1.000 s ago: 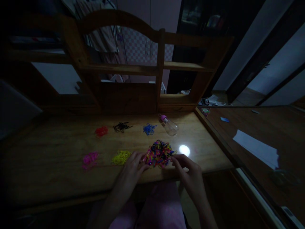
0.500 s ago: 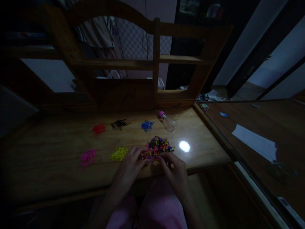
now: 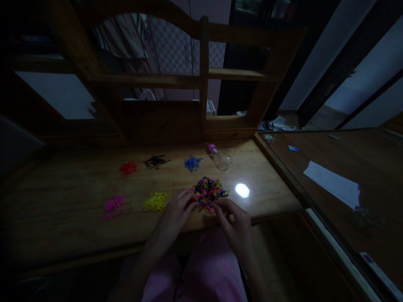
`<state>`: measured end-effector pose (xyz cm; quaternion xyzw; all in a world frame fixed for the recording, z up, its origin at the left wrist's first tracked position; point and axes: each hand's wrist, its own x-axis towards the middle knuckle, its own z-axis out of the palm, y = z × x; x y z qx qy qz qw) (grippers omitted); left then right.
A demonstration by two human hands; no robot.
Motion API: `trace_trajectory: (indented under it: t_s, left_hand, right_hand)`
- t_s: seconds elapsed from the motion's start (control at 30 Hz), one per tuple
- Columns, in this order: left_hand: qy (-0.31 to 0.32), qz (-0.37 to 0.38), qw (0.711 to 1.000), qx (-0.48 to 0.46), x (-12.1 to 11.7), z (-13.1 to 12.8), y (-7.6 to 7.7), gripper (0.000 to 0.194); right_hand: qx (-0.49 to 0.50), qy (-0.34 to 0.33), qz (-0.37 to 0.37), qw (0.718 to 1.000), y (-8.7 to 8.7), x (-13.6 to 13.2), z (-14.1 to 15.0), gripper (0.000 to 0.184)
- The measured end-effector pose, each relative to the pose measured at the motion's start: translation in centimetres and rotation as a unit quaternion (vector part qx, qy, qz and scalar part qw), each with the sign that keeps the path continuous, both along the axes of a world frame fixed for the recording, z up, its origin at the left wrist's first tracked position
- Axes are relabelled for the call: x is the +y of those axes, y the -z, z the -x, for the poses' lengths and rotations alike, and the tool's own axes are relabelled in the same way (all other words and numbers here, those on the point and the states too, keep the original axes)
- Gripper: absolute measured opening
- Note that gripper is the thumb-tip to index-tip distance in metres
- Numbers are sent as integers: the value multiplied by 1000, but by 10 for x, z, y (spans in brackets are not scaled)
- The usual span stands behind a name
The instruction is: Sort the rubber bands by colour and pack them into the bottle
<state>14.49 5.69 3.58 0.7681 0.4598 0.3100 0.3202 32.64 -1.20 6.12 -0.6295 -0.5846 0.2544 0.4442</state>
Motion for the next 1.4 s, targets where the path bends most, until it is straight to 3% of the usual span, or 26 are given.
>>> trace_trajectory:
  t_s: [0.17,0.3,0.57,0.67,0.83,1.17,1.27,1.4]
  left_hand:
    - [-77,48,992,-88,5,2,-1,6]
    - [-95,134,963,-215,9,4,-4,12]
    - [-98,311,819,-472,11,6,-8,28]
    - [-97,339,793,-497,8,4,-13,30]
    - [-94,336,792,-501,7,3,-13,29]
    - [-85,369,752,-540,9,2,-7,31]
    - [-72,374,738,-556,11,3,-5,25]
    - [-65,404,710,-573,11,7,-7,19]
  right_hand:
    - [-4,-2,1,1000,0,1,1,15]
    - [-13,-9,-13,1000,0,11,4,15]
    - [36,-31,-26,999,-7,34,22,23]
    - [104,-60,-1,993,-10,42,32,36]
    - [133,-71,-11,989,-8,52,39,20]
    - [195,-38,12,980,-9,52,36,22]
    - [172,-13,6,985,-13,51,29,24]
    - [55,20,-15,998,-13,51,16,22]
